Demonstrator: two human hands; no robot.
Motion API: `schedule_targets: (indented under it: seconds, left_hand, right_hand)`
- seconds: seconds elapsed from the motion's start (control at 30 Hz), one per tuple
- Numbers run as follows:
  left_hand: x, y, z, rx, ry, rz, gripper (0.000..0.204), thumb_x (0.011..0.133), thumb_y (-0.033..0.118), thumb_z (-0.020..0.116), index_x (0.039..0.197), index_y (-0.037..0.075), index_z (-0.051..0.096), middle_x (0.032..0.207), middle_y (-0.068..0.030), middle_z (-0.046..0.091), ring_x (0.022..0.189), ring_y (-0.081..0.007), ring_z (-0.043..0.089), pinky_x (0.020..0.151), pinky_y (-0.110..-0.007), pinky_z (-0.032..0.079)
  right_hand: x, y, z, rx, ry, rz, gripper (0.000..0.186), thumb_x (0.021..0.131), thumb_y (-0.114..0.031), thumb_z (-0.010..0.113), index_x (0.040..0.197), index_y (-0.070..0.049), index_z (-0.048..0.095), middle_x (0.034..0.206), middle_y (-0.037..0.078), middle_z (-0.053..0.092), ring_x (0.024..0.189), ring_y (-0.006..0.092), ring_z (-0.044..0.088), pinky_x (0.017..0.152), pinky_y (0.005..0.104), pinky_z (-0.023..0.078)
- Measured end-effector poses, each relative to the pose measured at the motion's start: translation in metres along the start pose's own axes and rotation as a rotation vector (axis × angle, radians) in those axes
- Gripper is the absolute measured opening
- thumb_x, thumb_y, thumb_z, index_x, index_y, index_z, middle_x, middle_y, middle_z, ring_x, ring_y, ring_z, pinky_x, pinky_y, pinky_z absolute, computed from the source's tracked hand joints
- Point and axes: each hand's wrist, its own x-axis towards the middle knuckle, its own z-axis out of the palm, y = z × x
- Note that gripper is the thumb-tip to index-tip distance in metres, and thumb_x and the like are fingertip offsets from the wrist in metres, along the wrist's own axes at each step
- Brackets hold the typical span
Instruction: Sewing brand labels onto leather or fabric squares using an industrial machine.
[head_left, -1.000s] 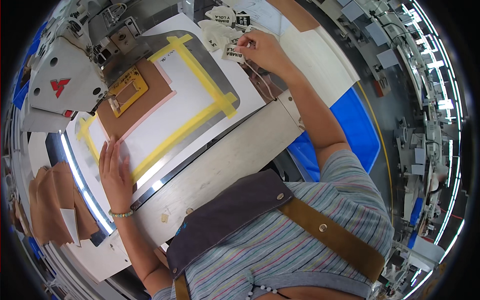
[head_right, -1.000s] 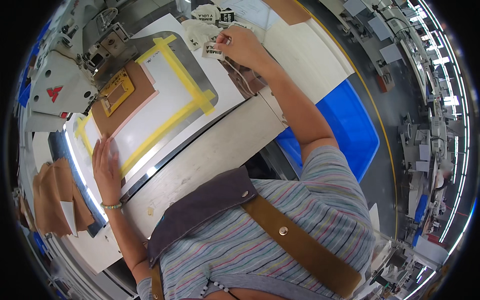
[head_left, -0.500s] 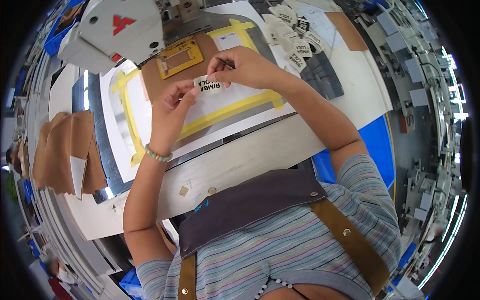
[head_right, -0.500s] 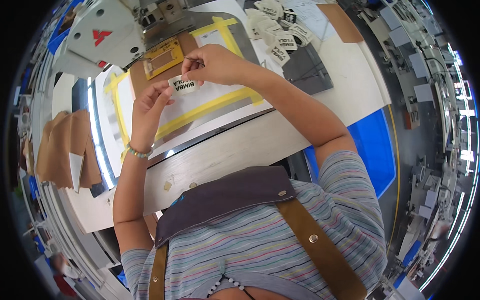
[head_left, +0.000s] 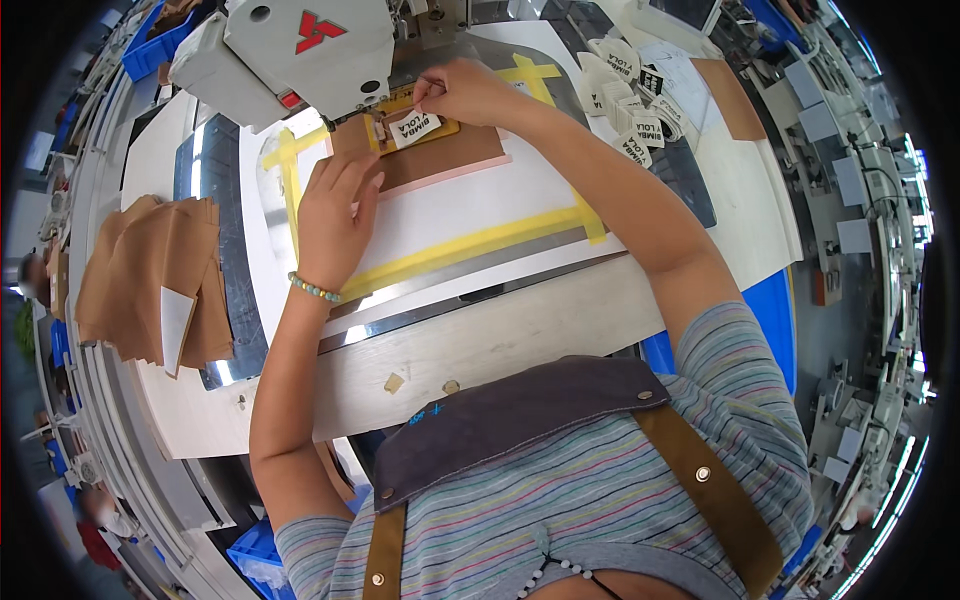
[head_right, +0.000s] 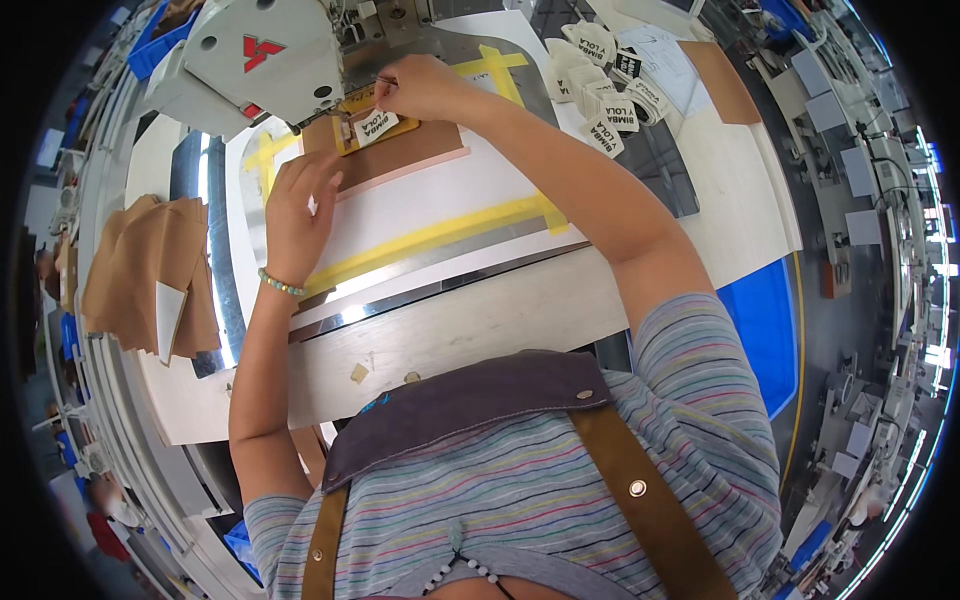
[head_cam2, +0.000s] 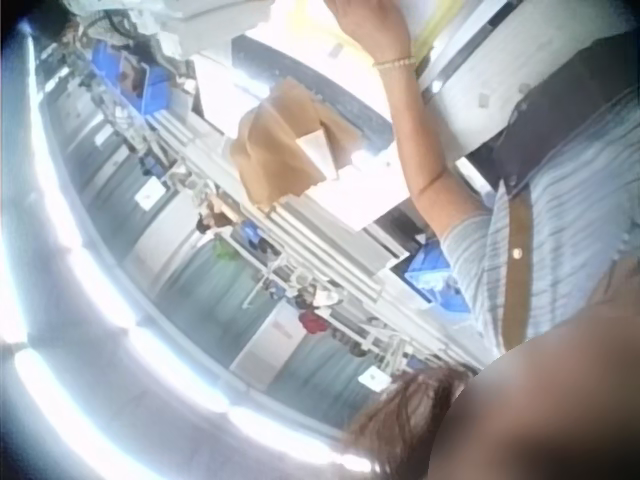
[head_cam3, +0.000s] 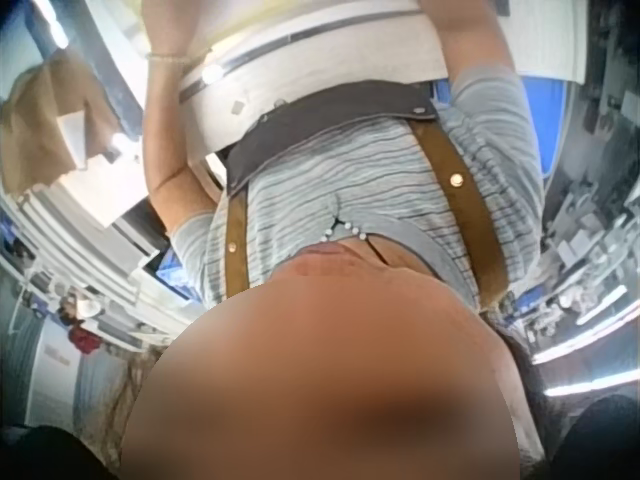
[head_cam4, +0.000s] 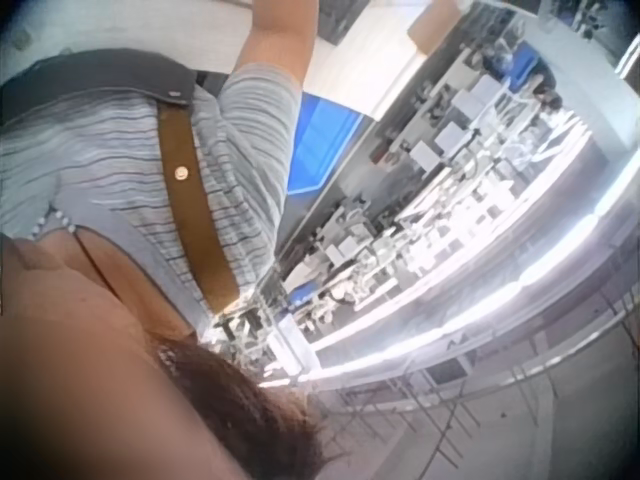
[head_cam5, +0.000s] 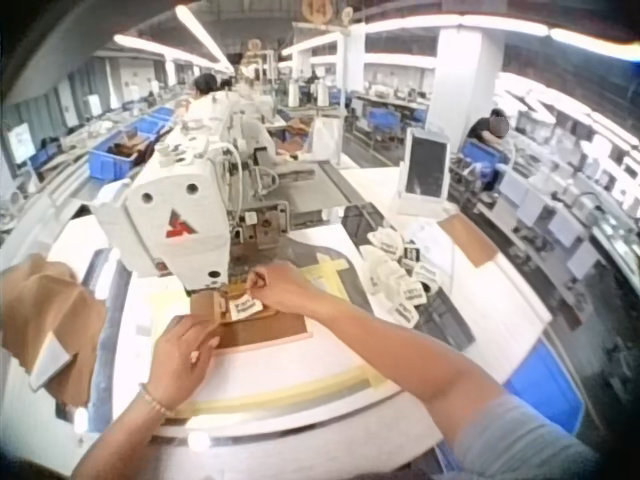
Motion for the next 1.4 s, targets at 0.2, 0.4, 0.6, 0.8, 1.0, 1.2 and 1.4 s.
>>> schedule_targets:
  seconds: [0.2,0.4,0.6,0.8,1.0,1.2,1.4]
  left_hand:
    - [0.015,-0.009,0.014,0.145,-0.102,0.254,0.040,0.094,0.011,0.072,0.132,0.000,0.065,0.137,-0.0138,0.066,0.127,-0.0351,0.058,0.107,-0.044,0.049]
    - [0.023,-0.023,0.025,0.329,-0.148,0.226,0.048,0.100,0.023,0.066,0.141,0.001,0.059,0.144,-0.0159,0.062,0.135,-0.0372,0.055,0.112,-0.046,0.046]
    - [0.006,-0.037,0.013,0.595,-0.098,0.048,0.048,0.101,0.031,0.066,0.135,-0.003,0.063,0.137,-0.0179,0.066,0.126,-0.0356,0.061,0.103,-0.045,0.050]
    - [0.012,-0.018,0.005,0.434,-0.182,0.132,0.041,0.098,0.024,0.069,0.129,-0.003,0.067,0.132,-0.0183,0.068,0.121,-0.0361,0.063,0.102,-0.047,0.050]
    - [0.023,-0.023,0.024,0.321,-0.134,0.286,0.046,0.095,0.023,0.072,0.134,-0.001,0.063,0.146,-0.0142,0.061,0.139,-0.0374,0.049,0.116,-0.047,0.043]
    - [0.023,-0.034,0.025,0.208,-0.154,0.206,0.045,0.095,0.016,0.072,0.135,-0.001,0.063,0.148,-0.0131,0.060,0.142,-0.0390,0.048,0.119,-0.046,0.041]
    - [0.023,-0.037,0.025,0.166,-0.138,0.210,0.044,0.094,0.015,0.074,0.134,-0.001,0.064,0.146,-0.0126,0.061,0.142,-0.0380,0.049,0.119,-0.046,0.041]
  right_hand:
    - [0.009,0.004,-0.002,-0.076,0.048,0.010,0.020,0.087,-0.024,0.074,0.095,-0.006,0.077,0.083,0.009,0.076,0.078,0.0227,0.071,0.074,0.0354,0.053]
    - [0.007,0.000,0.009,-0.014,0.039,0.056,0.020,0.086,-0.026,0.077,0.095,-0.007,0.078,0.083,0.009,0.077,0.077,0.0236,0.072,0.074,0.0365,0.054]
    - [0.009,0.003,0.015,-0.072,0.111,0.040,0.019,0.086,-0.025,0.078,0.094,-0.008,0.078,0.084,0.010,0.077,0.078,0.0249,0.072,0.075,0.0372,0.055]
    - [0.007,0.004,0.012,-0.020,0.085,0.071,0.019,0.086,-0.025,0.078,0.094,-0.007,0.078,0.084,0.010,0.077,0.077,0.0255,0.071,0.074,0.0375,0.054]
    - [0.000,-0.003,0.010,-0.069,0.081,0.000,0.019,0.087,-0.024,0.077,0.097,-0.007,0.077,0.087,0.009,0.077,0.078,0.0270,0.071,0.074,0.0379,0.054]
    - [-0.023,0.003,-0.011,-0.323,0.069,-0.253,0.026,0.090,-0.008,0.067,0.113,-0.010,0.077,0.131,0.008,0.070,0.111,0.0287,0.067,0.096,0.0389,0.055]
    - [-0.050,0.017,-0.002,-0.616,-0.017,-0.513,0.043,0.088,0.005,0.058,0.125,-0.010,0.074,0.144,0.004,0.065,0.137,0.0256,0.054,0.110,0.0371,0.051]
